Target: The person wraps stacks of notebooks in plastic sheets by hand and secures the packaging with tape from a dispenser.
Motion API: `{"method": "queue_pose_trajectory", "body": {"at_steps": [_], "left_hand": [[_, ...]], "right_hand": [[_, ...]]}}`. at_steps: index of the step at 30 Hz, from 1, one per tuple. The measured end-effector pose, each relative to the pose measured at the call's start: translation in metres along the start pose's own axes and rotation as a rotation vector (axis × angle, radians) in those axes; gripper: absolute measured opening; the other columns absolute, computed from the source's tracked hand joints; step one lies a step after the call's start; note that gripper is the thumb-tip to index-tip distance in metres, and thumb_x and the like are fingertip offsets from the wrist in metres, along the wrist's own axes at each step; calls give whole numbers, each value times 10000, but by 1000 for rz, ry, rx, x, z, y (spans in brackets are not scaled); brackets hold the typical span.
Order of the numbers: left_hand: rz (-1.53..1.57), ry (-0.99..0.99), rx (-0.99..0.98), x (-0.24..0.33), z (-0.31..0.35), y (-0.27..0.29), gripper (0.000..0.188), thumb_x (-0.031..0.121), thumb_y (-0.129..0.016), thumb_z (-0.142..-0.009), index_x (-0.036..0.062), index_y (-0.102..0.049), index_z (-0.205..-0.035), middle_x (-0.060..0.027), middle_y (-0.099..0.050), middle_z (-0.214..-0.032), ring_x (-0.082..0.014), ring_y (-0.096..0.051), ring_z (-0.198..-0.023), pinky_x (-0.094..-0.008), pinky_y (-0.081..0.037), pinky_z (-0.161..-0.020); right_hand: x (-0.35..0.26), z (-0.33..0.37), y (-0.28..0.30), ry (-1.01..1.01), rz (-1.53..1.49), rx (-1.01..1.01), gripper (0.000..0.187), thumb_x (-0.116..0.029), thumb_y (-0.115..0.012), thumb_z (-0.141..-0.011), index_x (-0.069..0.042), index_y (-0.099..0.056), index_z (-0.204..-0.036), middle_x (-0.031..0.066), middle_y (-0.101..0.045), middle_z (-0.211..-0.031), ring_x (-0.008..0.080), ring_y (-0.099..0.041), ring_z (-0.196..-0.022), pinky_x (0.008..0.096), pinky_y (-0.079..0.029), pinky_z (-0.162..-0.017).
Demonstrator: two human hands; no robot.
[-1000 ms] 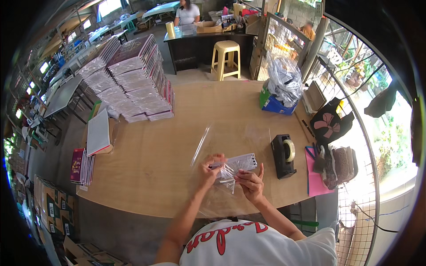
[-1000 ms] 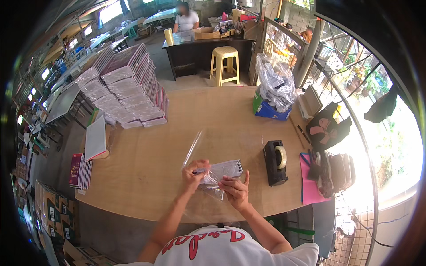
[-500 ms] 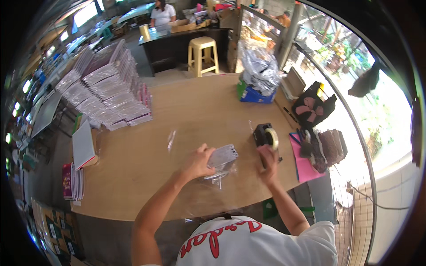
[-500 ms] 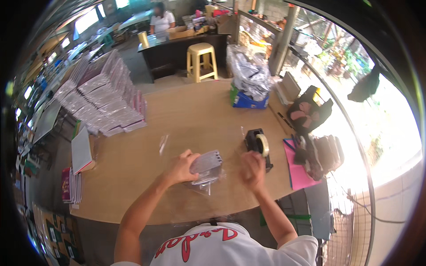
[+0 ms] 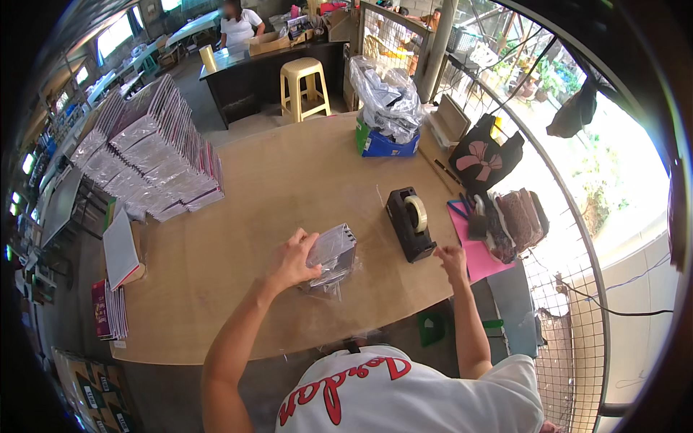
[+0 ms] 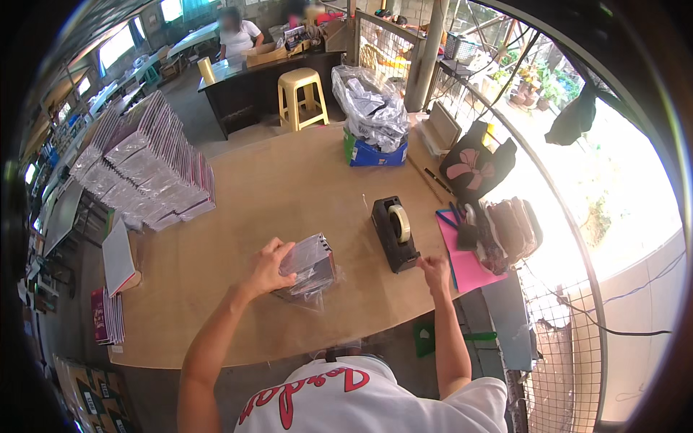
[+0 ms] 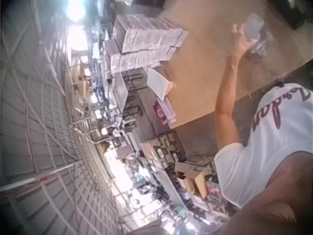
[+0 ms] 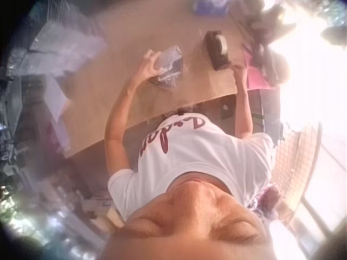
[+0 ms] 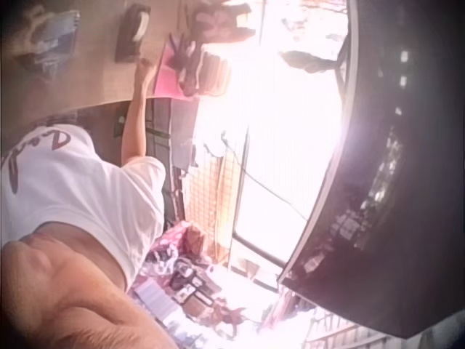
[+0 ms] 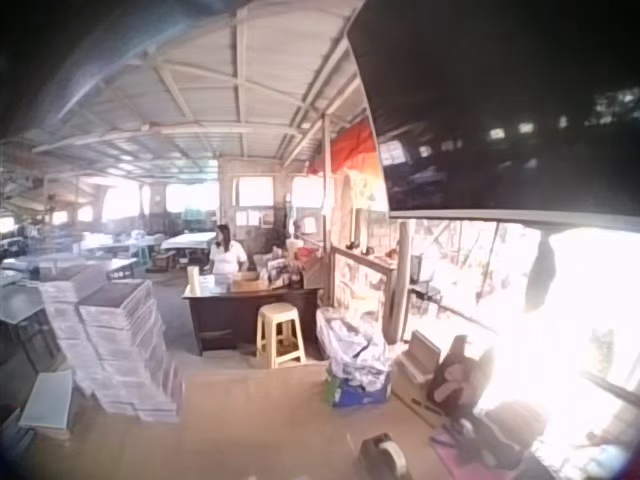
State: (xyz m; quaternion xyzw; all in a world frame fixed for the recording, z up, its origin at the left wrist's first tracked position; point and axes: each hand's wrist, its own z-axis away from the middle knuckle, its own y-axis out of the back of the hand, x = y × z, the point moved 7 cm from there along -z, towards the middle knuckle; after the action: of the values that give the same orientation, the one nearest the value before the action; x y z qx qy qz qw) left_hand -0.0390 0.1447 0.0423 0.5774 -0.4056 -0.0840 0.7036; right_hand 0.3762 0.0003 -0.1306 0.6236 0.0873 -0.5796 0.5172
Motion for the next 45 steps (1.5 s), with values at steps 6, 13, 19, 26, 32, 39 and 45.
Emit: {"method": "queue_pose_trajectory", "body": {"at_steps": [6, 13, 19, 26, 32, 39, 45], "left_hand": [[-22, -74, -12, 17, -10, -2, 691, 290, -747, -708, 47, -533, -1318, -125, -569, -1160, -321, -650, -967, -420, -550, -826], [-65, -47, -11, 0, 0, -6, 686, 304, -734, -712, 34, -543, -1313, -133, -570, -1147, -326, -651, -965, -425, -551, -826], [-29, -47, 4, 7, -7, 0, 728, 363, -777, -682, 34, -557, -1292, -158, -583, -1116, -337, -643, -991, -431, -544, -827], [16, 47, 162, 22, -30, -10, 745, 387, -880, -589, -13, -602, -1152, -167, -622, -1047, -328, -645, -927, -431, -543, -795], [899, 219, 440, -32, 56, -11, 913, 340, -913, -618, -27, -474, -1331, -203, -530, -1314, -330, -569, -1167, -448, -461, -987], [1137, 14, 435, -18, 53, -41, 1204, 298, -930, -633, 40, -159, -1522, -159, -364, -1467, -258, -354, -1376, -397, -297, -1145], [527, -129, 797, -32, 78, -25, 1142, 226, -927, -590, 84, -244, -1495, -177, -341, -1506, -320, -294, -1425, -471, -269, -1156]], "right_hand": [[107, 44, -115, -596, -1329, -265, 127, -178, -585, -972, -79, -603, -895, 67, -641, -769, 184, -629, -688, 349, -539, -618], [-158, 153, -176, 154, -916, -479, 247, -182, -660, -944, -7, -638, -772, 66, -628, -685, 131, -589, -580, 281, -485, -540], [-149, 130, -209, 264, -471, -275, 301, -276, -708, -914, -6, -686, -783, 21, -624, -615, 100, -536, -492, 280, -439, -453], [-70, 174, -259, -95, -256, -941, 545, -490, -747, -822, -28, -661, -1099, 82, -696, -945, 172, -645, -756, 367, -524, -660], [-106, 162, -219, -153, -1550, -1000, 833, -346, -782, -814, -56, -342, -1460, 130, -439, -1450, 354, -433, -1334, 538, -359, -1105], [-150, 108, -166, 418, -445, -778, 843, -56, -924, -575, 0, -488, -1294, 95, -618, -1232, 194, -578, -1146, 370, -429, -1043], [-159, 122, -164, 691, -296, -628, 1060, -151, -961, -528, -33, -374, -1402, 166, -503, -1363, 295, -475, -1292, 406, -392, -1089]]}}
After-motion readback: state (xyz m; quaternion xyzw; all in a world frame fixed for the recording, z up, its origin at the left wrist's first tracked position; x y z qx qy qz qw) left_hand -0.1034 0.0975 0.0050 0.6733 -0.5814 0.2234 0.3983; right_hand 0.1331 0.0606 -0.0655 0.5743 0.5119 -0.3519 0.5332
